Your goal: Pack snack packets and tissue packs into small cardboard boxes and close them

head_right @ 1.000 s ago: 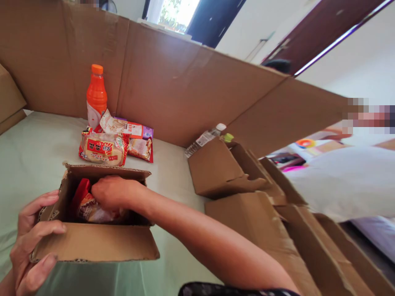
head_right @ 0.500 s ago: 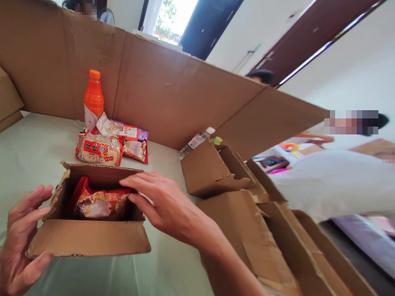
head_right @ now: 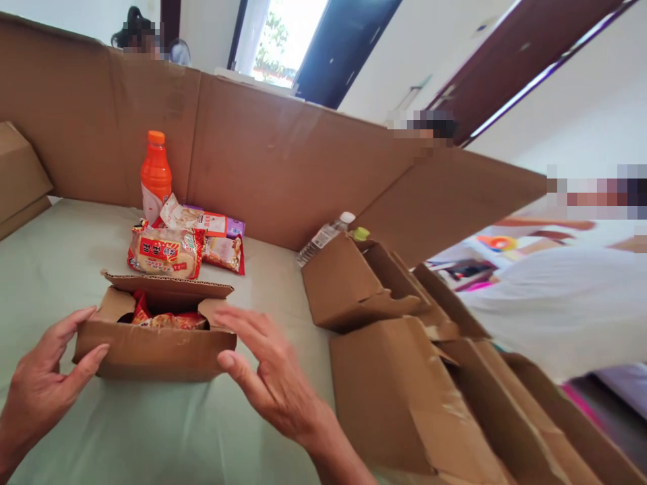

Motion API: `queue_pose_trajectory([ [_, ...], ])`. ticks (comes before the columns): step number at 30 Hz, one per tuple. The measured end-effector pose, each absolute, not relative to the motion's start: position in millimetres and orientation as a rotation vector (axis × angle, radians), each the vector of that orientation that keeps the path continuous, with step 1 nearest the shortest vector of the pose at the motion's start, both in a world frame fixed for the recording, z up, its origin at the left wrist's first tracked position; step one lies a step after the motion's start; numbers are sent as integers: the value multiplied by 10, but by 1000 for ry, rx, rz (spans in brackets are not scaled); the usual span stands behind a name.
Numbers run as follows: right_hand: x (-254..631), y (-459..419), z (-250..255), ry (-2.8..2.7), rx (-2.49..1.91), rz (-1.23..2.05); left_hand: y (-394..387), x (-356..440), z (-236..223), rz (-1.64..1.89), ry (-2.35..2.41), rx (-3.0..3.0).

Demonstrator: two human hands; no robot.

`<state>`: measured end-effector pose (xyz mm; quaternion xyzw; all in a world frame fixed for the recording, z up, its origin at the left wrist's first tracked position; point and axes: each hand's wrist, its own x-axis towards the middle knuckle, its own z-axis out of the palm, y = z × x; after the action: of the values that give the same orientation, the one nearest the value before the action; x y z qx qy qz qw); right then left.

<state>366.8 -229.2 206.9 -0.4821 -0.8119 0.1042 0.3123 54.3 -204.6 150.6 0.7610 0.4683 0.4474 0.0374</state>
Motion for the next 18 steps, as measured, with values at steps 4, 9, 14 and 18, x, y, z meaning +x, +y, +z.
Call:
queue_pose_trajectory([
  [4,3572,-1992,2143,-2106,-1244,50,-1990,653,1553,1459,1508,2345],
  [9,3488,-2014,1861,-2396,-1212,177,-1927,592,1491,1287,1434,2431],
  [14,3592,-2197,1476,-2355,-1137,68,-1680,439,1353,1070,1092,2331],
  [18,3634,-2189,1276,-2232,-1116,79,-1468,363,1313,947,858,2095],
])
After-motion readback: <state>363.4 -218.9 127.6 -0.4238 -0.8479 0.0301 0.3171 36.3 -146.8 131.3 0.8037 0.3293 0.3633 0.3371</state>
